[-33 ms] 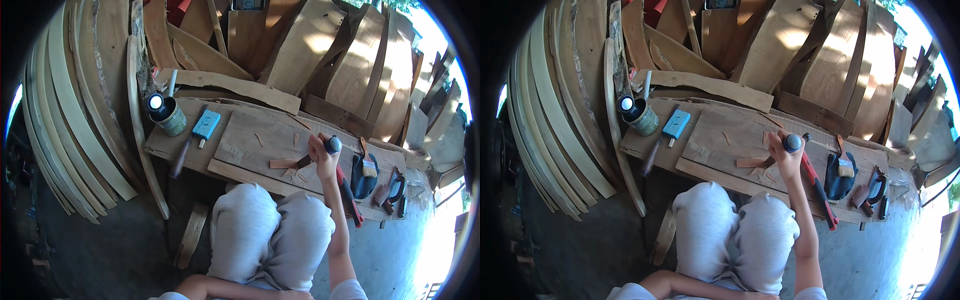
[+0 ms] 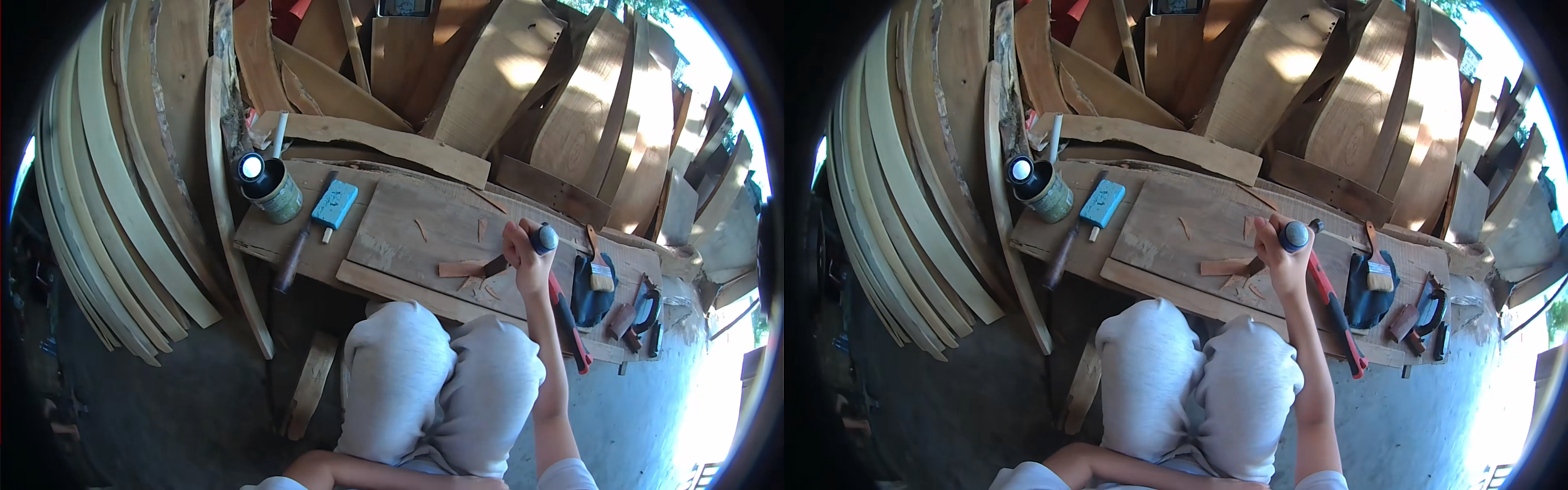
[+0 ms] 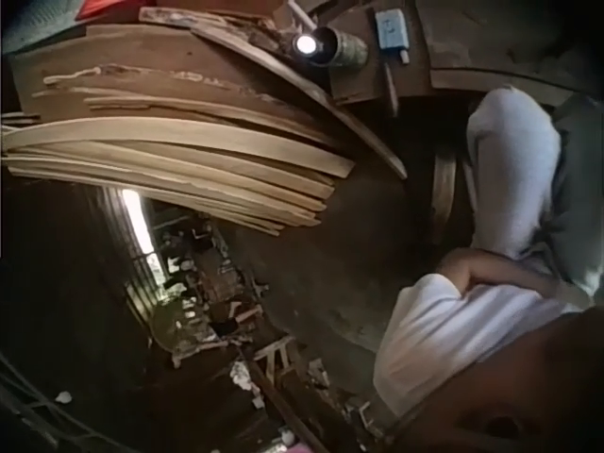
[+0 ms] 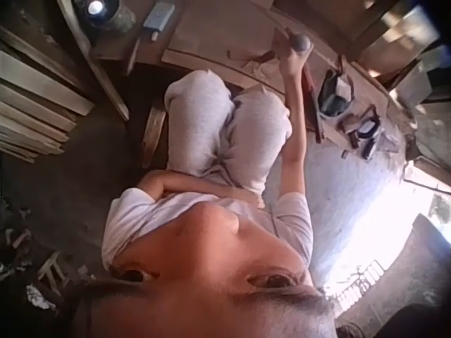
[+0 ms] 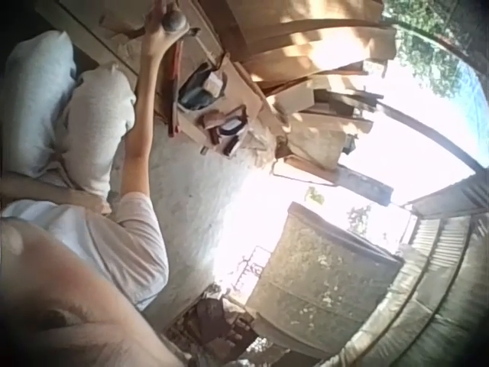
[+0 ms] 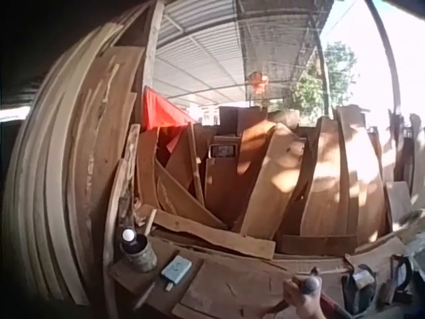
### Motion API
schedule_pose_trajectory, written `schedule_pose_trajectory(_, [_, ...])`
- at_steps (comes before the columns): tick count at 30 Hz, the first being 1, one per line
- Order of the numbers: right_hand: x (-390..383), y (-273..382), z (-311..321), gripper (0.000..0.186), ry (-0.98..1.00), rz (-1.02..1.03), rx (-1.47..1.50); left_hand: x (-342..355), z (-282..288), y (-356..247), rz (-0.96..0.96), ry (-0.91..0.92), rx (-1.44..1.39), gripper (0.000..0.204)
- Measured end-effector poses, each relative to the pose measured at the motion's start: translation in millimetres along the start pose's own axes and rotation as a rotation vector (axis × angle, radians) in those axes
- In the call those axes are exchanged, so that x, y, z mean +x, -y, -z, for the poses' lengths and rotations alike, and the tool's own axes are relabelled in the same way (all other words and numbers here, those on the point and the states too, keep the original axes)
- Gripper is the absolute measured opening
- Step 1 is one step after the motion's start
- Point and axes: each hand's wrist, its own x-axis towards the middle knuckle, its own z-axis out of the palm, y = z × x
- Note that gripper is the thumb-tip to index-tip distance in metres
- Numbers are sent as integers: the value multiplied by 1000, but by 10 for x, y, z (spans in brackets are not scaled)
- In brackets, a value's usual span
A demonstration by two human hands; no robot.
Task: Carving a small piece of wood with a chisel and hammer.
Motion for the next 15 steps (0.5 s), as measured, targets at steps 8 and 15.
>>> schedule_pose_trajectory(8, [27,5,117,38,-41,-47,148,-346,425,-541,51,-225,-307,33])
schedule_pose_trajectory(15, [-12,-7,183,40,-48,55,153,-1354,1147,-1115,-1116,-899,-211,28])
